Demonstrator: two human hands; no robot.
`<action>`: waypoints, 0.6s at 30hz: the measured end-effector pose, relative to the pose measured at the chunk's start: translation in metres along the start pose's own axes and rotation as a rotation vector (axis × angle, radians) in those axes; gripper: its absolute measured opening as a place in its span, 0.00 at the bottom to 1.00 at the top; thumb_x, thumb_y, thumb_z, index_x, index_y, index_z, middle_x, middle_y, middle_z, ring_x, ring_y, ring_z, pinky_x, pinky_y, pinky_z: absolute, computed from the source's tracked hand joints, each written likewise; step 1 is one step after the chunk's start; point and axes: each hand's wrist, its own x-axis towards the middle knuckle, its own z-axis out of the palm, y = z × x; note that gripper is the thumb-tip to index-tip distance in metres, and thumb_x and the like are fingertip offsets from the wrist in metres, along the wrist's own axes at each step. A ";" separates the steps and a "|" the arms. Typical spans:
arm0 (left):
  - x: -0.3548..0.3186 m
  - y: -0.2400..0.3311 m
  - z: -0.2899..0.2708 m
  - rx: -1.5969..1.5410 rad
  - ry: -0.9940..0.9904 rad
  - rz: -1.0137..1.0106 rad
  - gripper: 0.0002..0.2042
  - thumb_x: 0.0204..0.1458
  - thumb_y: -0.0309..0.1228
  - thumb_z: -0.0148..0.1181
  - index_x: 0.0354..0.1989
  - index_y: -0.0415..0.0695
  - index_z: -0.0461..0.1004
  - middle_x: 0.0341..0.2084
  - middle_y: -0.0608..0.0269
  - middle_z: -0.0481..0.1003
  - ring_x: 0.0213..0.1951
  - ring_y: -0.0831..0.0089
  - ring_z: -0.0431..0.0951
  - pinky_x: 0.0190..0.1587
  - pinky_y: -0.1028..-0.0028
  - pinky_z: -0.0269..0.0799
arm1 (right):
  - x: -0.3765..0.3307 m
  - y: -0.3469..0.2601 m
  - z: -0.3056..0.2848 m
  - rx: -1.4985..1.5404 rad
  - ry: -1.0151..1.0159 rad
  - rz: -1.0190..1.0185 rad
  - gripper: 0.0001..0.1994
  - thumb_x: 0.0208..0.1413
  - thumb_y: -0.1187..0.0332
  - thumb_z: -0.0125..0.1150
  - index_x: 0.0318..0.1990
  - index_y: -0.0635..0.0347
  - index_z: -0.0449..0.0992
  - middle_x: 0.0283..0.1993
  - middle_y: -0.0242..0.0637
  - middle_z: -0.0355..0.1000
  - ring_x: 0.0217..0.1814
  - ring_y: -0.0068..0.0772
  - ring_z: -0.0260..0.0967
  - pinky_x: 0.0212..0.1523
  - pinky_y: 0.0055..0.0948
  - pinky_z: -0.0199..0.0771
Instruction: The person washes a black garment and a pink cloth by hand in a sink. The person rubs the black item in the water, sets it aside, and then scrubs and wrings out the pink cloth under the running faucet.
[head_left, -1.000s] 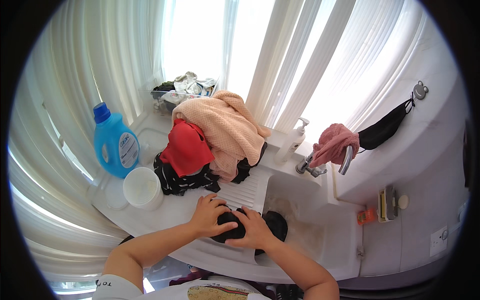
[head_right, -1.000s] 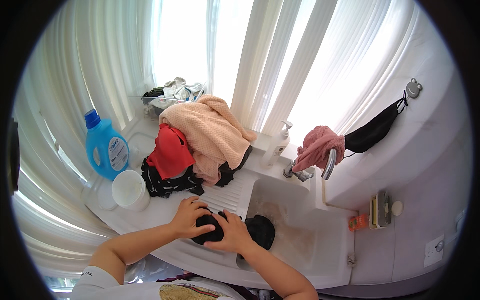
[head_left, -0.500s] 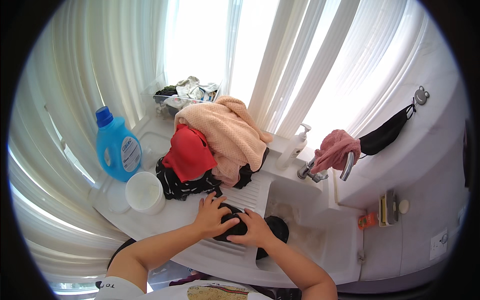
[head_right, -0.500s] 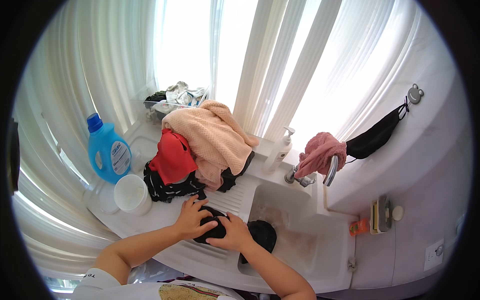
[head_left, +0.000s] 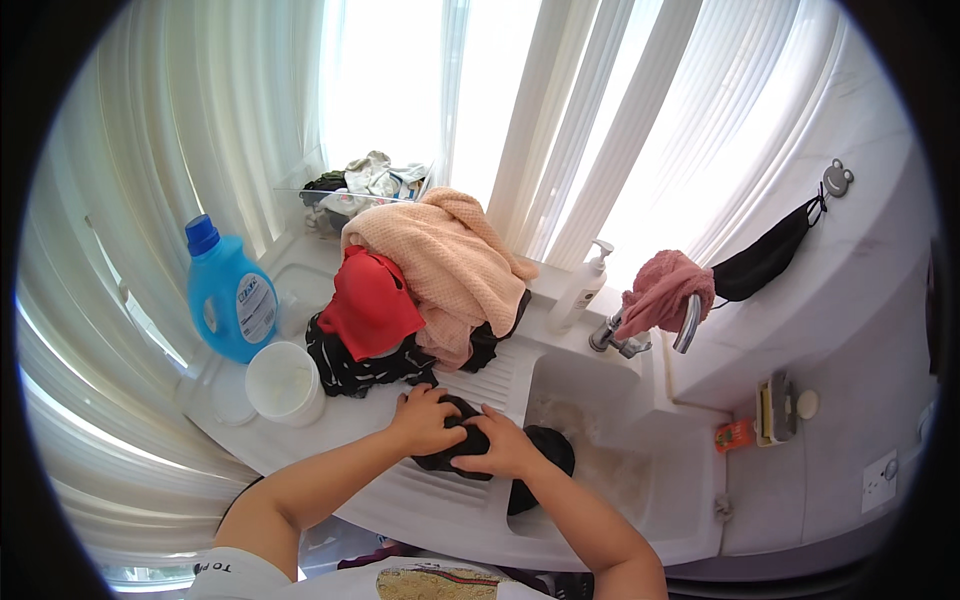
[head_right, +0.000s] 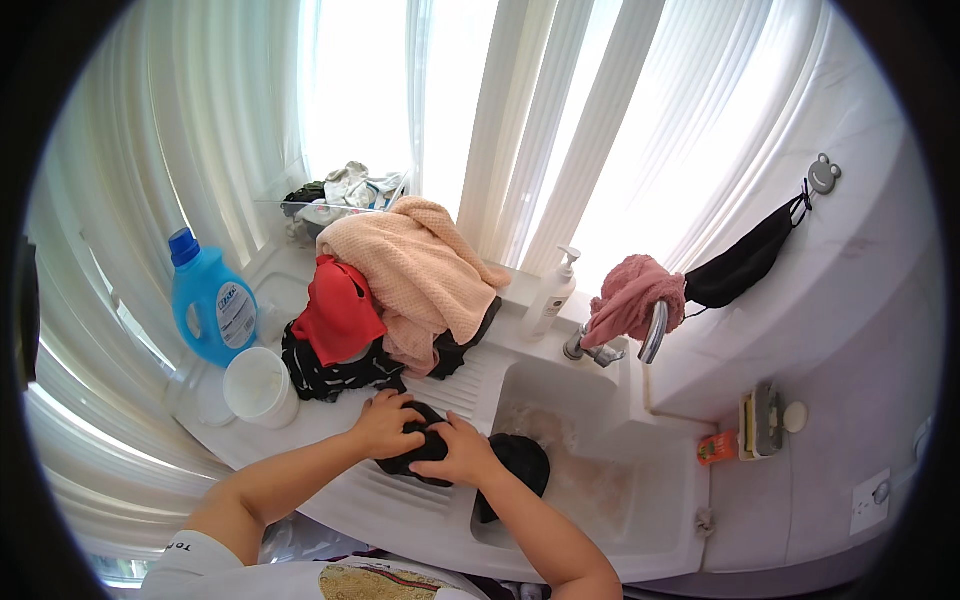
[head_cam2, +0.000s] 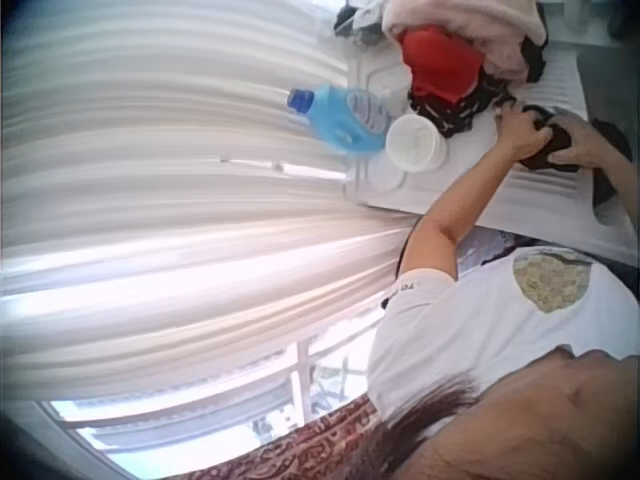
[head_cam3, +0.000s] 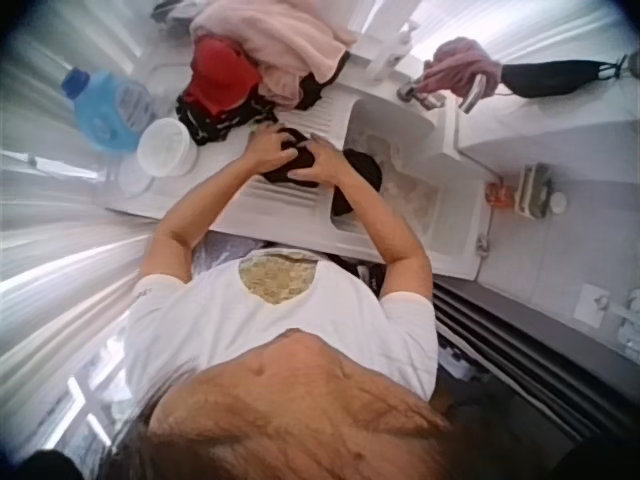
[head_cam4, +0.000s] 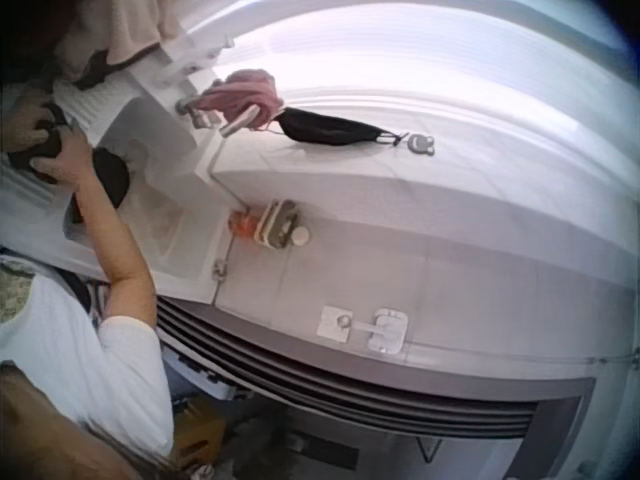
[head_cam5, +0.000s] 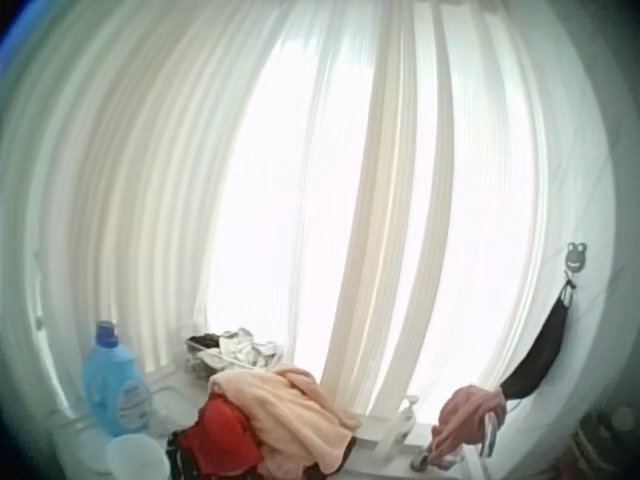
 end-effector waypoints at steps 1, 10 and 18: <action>-0.016 0.012 -0.011 -0.073 -0.001 0.159 0.17 0.37 0.46 0.65 0.30 0.46 0.77 0.42 0.57 0.73 0.52 0.50 0.67 0.53 0.48 0.61 | -0.031 -0.013 -0.001 -0.148 0.105 -0.122 0.35 0.35 0.47 0.71 0.52 0.55 0.73 0.65 0.56 0.59 0.68 0.57 0.56 0.62 0.57 0.57; 0.020 0.014 0.013 -0.326 0.266 -0.117 0.14 0.47 0.41 0.61 0.35 0.43 0.73 0.30 0.58 0.75 0.40 0.56 0.71 0.45 0.56 0.62 | 0.019 0.019 0.023 -0.033 0.526 -0.149 0.29 0.37 0.50 0.70 0.48 0.53 0.74 0.51 0.40 0.71 0.55 0.47 0.68 0.57 0.58 0.59; -0.063 0.042 -0.022 0.043 0.001 0.296 0.35 0.39 0.65 0.63 0.44 0.46 0.77 0.52 0.50 0.69 0.59 0.43 0.61 0.55 0.34 0.52 | -0.077 -0.024 0.022 -0.415 0.182 -0.233 0.40 0.35 0.42 0.71 0.57 0.51 0.70 0.65 0.46 0.61 0.69 0.50 0.55 0.63 0.68 0.50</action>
